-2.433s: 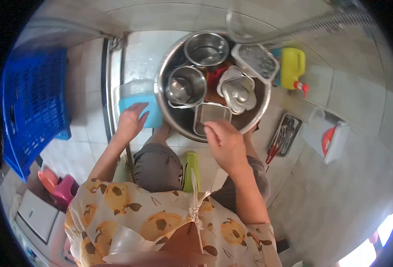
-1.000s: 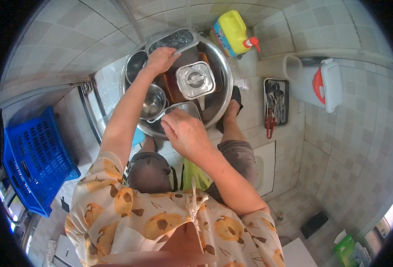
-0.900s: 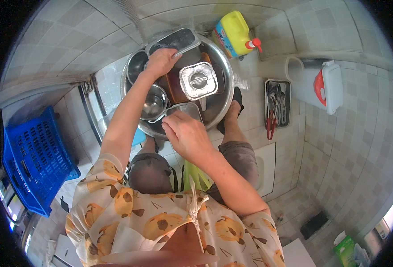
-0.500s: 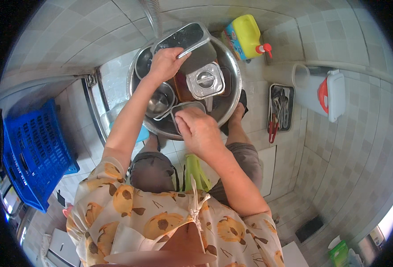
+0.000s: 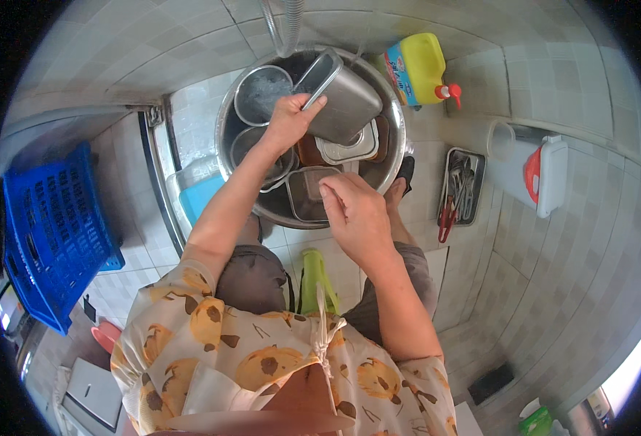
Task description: The person is washing various metal and plastic containers, bowls, and utensils in a large metal basin under running water.
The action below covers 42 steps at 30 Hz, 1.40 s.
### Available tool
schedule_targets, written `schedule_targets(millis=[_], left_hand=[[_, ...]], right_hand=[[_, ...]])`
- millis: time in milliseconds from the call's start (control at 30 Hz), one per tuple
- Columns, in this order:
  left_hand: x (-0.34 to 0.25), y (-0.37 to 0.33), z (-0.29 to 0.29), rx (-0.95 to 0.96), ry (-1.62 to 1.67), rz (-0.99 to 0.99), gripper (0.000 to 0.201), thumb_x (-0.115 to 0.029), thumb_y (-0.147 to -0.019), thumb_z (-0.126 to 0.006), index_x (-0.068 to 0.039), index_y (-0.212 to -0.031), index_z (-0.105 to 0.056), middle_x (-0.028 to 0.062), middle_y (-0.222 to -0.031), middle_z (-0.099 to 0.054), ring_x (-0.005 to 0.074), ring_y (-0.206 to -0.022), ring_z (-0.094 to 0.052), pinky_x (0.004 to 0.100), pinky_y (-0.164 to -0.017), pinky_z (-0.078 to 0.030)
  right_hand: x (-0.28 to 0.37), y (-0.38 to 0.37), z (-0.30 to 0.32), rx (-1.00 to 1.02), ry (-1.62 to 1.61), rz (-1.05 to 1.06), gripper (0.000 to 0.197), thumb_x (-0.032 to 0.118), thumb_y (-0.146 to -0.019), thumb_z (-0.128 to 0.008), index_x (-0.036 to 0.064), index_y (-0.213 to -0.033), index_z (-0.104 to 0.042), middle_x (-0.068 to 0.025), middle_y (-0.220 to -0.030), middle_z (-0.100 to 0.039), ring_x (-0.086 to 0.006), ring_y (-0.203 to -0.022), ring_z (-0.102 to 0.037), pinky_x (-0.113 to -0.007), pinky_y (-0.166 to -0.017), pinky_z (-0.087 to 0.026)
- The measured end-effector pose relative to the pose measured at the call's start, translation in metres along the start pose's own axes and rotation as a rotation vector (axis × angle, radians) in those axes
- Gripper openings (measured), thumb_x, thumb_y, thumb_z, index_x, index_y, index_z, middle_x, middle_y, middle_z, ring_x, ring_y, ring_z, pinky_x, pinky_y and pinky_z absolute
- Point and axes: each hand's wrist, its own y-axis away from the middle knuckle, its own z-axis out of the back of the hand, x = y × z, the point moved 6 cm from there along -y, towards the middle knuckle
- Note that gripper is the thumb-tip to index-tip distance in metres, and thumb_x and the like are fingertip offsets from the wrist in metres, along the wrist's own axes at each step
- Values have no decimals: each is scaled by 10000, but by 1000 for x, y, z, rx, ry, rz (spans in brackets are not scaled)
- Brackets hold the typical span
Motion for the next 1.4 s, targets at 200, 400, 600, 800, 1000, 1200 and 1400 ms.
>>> schedule_targets(millis=[200,400,600,800,1000,1200,1400], left_hand=[[-16,1,3,-47,145,-9,362,-338,-894,-609,3,-782,-656,0,-590,-555,68,-565,-440,267,-538,-404],[-20,-1,10,-131,424,194,376,-367,-907,-595,-21,-772,-652,-48,-653,-564,55,-609,-476,231,-550,-396],[0,-11,-6,-63,979,441,388,-419,-928,-535,-46,-1022,-585,57,-977,-626,165,-834,-604,342,-790,-509],[-5,-29,-6,-200,1031,452,372,-352,-938,-538,0,-1057,-539,97,-1020,-609,181,-857,-611,332,-752,-525],[-2,-28,-4,-273,997,439,287,-186,-871,-656,14,-1030,-525,125,-983,-627,207,-831,-640,351,-686,-548],[-17,-24,-7,-196,761,315,319,-66,-809,-684,-3,-1098,-565,101,-983,-648,185,-848,-637,357,-718,-539],[-48,-11,-17,-119,388,-44,219,-37,-852,-593,-11,-1068,-615,69,-966,-670,154,-855,-619,294,-785,-485]], right_hand=[[-13,-5,8,-32,54,-87,98,88,-866,-585,15,-914,-628,-101,-814,-620,-231,-684,-598,-381,-757,-440],[-16,-4,2,-72,71,-30,93,102,-865,-600,41,-923,-639,-58,-809,-623,-199,-651,-580,-431,-795,-410],[-11,-9,-1,-44,69,-110,106,71,-858,-596,-3,-927,-628,-120,-824,-624,-237,-671,-597,-330,-678,-459],[-11,-14,-5,-60,-26,-5,107,51,-854,-592,-20,-929,-621,-142,-827,-621,-265,-702,-607,-322,-643,-469],[-10,-11,-6,-57,-33,25,107,45,-847,-594,-24,-924,-620,-149,-825,-619,-275,-712,-610,-333,-643,-470],[-30,-26,18,-154,-95,-142,148,82,-858,-596,-6,-972,-631,-148,-804,-627,-261,-738,-629,-351,-670,-480],[-50,-117,46,-312,0,91,361,179,-893,-591,-9,-1196,-533,-156,-1089,-610,-238,-1017,-587,-378,-854,-471]])
